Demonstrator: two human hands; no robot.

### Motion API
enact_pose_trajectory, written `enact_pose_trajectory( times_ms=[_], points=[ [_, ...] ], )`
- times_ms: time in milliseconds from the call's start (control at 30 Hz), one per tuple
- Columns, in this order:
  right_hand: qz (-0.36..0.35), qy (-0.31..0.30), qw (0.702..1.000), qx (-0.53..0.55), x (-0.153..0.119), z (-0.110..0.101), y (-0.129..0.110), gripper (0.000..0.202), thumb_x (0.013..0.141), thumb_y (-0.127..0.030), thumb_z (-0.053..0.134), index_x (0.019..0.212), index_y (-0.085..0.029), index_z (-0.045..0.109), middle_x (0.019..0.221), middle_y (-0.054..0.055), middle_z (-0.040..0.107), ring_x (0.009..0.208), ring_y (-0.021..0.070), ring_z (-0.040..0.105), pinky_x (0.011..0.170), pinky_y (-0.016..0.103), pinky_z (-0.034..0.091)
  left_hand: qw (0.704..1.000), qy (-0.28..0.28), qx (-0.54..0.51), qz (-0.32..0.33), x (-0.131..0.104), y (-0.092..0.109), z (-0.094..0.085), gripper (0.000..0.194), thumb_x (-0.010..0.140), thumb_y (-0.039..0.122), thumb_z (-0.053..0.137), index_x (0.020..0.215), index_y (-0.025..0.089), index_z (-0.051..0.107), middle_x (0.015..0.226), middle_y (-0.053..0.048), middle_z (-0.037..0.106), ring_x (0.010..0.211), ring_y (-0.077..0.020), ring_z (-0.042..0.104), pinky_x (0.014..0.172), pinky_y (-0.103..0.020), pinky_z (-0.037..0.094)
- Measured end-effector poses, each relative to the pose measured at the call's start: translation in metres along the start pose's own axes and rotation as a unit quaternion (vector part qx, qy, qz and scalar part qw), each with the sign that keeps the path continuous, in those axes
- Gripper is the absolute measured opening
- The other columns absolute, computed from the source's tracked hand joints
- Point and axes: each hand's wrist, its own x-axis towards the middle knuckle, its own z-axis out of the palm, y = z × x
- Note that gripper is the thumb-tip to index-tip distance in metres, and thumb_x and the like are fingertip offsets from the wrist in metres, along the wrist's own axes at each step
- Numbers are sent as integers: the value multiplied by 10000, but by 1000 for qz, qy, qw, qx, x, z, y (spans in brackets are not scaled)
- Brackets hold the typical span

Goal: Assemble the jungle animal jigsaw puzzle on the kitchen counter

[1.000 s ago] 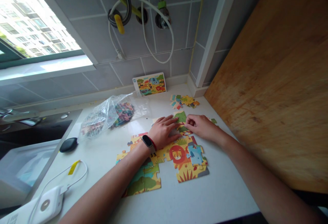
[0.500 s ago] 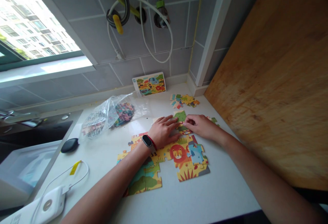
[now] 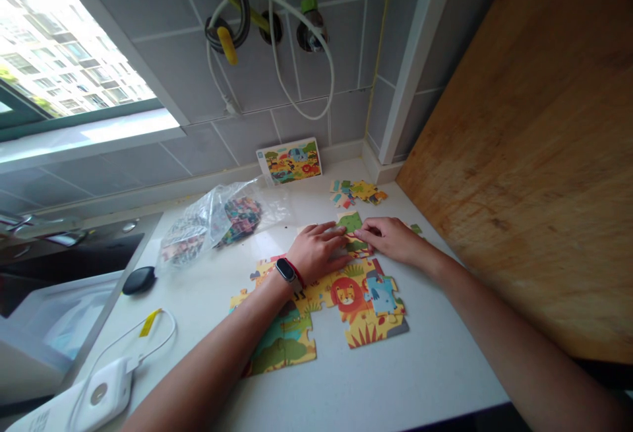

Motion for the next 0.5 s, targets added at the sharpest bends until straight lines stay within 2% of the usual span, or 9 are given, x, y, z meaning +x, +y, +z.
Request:
enact_pose_trajectory(
  times_ms=[333,500],
  points=[
    [1,11,1000,19,1,3,4,365,954,-494,544,747,-210,642,621,7,683,587,158,579,618,276,396,1000,4,-17,-4,0,5,-3,396,951,567,663,1133,227,753,1300,-77,740,1245,-312,662,975,-482,572],
    [-19,3,1000,6,1,2,7,249,874,-437,655,793,-204,690,674,3,668,638,161,568,597,269,372,1000,5,-28,-3,0,6,-3,411,980,575,629,1170,230,748,1289,-100,738,1248,-296,652,994,-470,567]
  ],
)
